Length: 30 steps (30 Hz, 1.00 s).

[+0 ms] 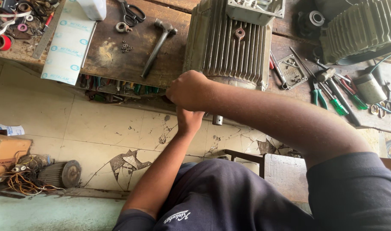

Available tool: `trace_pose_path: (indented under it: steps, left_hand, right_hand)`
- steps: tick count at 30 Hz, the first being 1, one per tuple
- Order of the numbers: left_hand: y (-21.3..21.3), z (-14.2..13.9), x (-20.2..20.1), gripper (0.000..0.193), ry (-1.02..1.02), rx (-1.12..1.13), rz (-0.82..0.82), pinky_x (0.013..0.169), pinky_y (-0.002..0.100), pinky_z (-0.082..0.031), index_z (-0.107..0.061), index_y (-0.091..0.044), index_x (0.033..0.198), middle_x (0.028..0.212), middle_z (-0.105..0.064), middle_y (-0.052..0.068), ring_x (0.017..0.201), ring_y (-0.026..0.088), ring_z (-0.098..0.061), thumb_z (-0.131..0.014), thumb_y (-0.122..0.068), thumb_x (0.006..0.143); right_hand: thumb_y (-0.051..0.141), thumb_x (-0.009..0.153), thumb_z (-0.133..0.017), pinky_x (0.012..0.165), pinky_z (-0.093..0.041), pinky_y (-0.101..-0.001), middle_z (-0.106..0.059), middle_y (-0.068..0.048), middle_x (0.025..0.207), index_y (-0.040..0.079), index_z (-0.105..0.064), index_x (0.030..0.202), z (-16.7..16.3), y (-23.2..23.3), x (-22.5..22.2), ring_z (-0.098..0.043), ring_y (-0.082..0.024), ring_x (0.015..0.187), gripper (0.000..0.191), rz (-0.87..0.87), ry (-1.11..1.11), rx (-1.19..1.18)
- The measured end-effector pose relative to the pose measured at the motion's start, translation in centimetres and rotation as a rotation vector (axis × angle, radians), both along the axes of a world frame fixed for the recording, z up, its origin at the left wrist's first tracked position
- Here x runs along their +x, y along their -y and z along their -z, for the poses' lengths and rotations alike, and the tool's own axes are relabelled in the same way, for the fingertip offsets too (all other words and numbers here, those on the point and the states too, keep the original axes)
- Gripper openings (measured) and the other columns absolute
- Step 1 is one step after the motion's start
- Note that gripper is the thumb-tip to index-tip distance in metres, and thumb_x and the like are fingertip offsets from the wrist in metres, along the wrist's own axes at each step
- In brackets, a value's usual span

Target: The person works on an electric motor at a cluttered workbench, using a spanner to loosen and tighten fasteners on the motor's shaft end and front housing. They then handle the terminal box on top of the motor and finally fit a plastic cooling fan onto the motor shaft, pressing it into place by hand.

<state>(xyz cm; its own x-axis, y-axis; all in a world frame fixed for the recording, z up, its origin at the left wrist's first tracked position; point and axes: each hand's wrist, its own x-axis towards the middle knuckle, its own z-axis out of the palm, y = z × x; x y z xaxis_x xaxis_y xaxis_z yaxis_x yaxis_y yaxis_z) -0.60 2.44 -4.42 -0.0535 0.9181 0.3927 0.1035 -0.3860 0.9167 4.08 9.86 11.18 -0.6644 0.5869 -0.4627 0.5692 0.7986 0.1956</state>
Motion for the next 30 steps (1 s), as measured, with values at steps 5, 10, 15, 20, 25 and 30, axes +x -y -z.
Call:
trace_pose_path:
  steps: [5,10,15,20,25,30]
  left_hand:
    - [-0.3,-0.3,-0.5,0.024,-0.003,-0.045,0.072,0.078,0.034,-0.061,-0.07,-0.003,0.107,0.097,-0.078,0.008,0.091,0.025,-0.08,-0.084,-0.012,0.091]
    - [-0.7,-1.3,-0.8,0.021,-0.016,-0.119,0.137,0.071,0.029,-0.06,-0.068,-0.002,0.105,0.088,-0.076,0.007,0.079,0.017,-0.075,-0.08,-0.006,0.089]
    - [-0.3,-2.9,-0.5,0.024,-0.02,-0.082,0.11,0.073,0.029,-0.061,-0.065,-0.004,0.098,0.09,-0.077,0.006,0.081,0.014,-0.076,-0.085,-0.01,0.088]
    - [-0.3,-3.7,-0.8,0.025,-0.097,-0.066,0.06,0.074,0.031,-0.062,-0.066,-0.002,0.102,0.091,-0.077,0.009,0.083,0.016,-0.076,-0.083,-0.009,0.085]
    - [-0.6,-3.6,-0.9,0.025,-0.046,-0.143,0.122,0.07,0.028,-0.063,-0.066,-0.003,0.095,0.088,-0.078,0.007,0.08,0.014,-0.078,-0.087,-0.011,0.085]
    - [-0.8,-3.7,-1.1,0.026,-0.125,-0.129,0.073,0.066,0.028,-0.06,-0.067,-0.002,0.092,0.084,-0.077,0.009,0.075,0.014,-0.075,-0.089,-0.01,0.081]
  right_hand:
    - [0.024,0.091,-0.066,0.056,-0.061,-0.037,-0.075,-0.002,0.089,0.012,-0.072,0.096,-0.6,-0.2,0.8,-0.075,-0.022,0.08,0.014,-0.126,-0.069,0.098]
    - [0.024,0.107,-0.06,0.05,-0.059,-0.0289,-0.072,-0.005,0.08,0.01,-0.069,0.107,-4.2,1.2,4.7,-0.073,-0.015,0.065,0.017,-0.009,-0.231,0.036]
    - [0.034,0.084,-0.072,0.05,-0.057,-0.0287,-0.069,-0.004,0.075,0.012,-0.068,0.108,-7.4,2.2,6.7,-0.07,-0.015,0.062,0.032,0.035,-0.314,0.091]
    - [0.022,0.114,-0.047,0.042,-0.051,-0.028,-0.067,-0.005,0.07,0.008,-0.062,0.127,-6.8,4.2,7.0,-0.064,-0.012,0.051,0.024,0.13,-0.202,-0.015]
    - [0.03,0.11,-0.036,0.039,-0.044,-0.0303,-0.064,-0.008,0.065,0.012,-0.063,0.115,-3.6,8.4,14.1,-0.052,-0.015,0.042,0.033,0.896,-0.332,-0.255]
    - [0.015,0.103,-0.059,0.046,-0.05,-0.0363,-0.064,-0.01,0.073,0.006,-0.057,0.096,5.2,13.3,16.4,-0.063,-0.024,0.058,0.012,0.644,-0.826,0.151]
